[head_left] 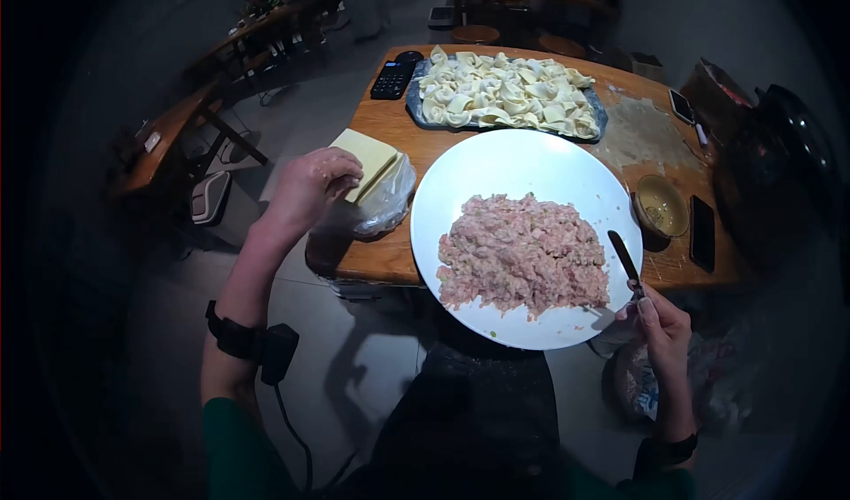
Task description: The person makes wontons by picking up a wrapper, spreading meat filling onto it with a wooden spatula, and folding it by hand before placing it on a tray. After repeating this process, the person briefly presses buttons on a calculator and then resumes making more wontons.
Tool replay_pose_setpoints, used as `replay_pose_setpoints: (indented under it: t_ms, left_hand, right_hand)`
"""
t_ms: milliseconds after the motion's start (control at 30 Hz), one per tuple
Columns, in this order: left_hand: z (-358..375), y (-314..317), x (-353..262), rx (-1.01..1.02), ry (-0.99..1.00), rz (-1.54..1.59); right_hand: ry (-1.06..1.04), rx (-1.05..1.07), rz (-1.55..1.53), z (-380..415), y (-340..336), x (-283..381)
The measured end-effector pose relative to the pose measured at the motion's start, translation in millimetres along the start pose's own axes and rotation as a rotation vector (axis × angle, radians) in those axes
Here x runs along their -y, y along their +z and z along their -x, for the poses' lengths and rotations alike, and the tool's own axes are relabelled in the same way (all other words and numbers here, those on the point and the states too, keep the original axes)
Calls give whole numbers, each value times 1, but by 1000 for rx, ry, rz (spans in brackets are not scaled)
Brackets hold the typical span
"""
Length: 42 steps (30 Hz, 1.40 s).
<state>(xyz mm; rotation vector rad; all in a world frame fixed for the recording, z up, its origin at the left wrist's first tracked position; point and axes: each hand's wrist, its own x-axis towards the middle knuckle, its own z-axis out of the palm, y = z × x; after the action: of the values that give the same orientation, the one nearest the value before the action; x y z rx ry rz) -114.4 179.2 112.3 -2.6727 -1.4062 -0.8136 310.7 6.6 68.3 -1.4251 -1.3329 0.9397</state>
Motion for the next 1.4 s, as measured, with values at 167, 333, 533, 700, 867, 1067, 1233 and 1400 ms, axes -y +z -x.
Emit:
replay_pose_setpoints:
  t_ms: [167, 333, 533, 700, 867, 1067, 1233, 1400]
  left_hand:
    - [-2, -1, 1, 23, 136, -253]
    - [-8, -1, 12, 35, 65, -155]
    - [-12, -4, 10, 106, -27, -140]
    - [3, -8, 20, 32, 210, -113]
    - [2, -5, 20, 33, 226, -172]
    - [-9, -12, 18, 123, -8, -144]
    - [-20, -9, 40, 75, -240, 249]
    - [-19, -5, 46, -17, -307, 369]
  right_hand:
    - [49, 18, -88, 28, 10, -24]
    - [36, 75, -72, 41, 19, -38]
    - [43, 122, 23, 47, 25, -23]
    - [42, 86, 2, 51, 27, -31]
    - [27, 104, -14, 49, 35, -26]
    - [16, 90, 10, 51, 35, -31]
    - [17, 109, 28, 52, 32, -34]
    - [-13, 107, 54, 52, 33, -41]
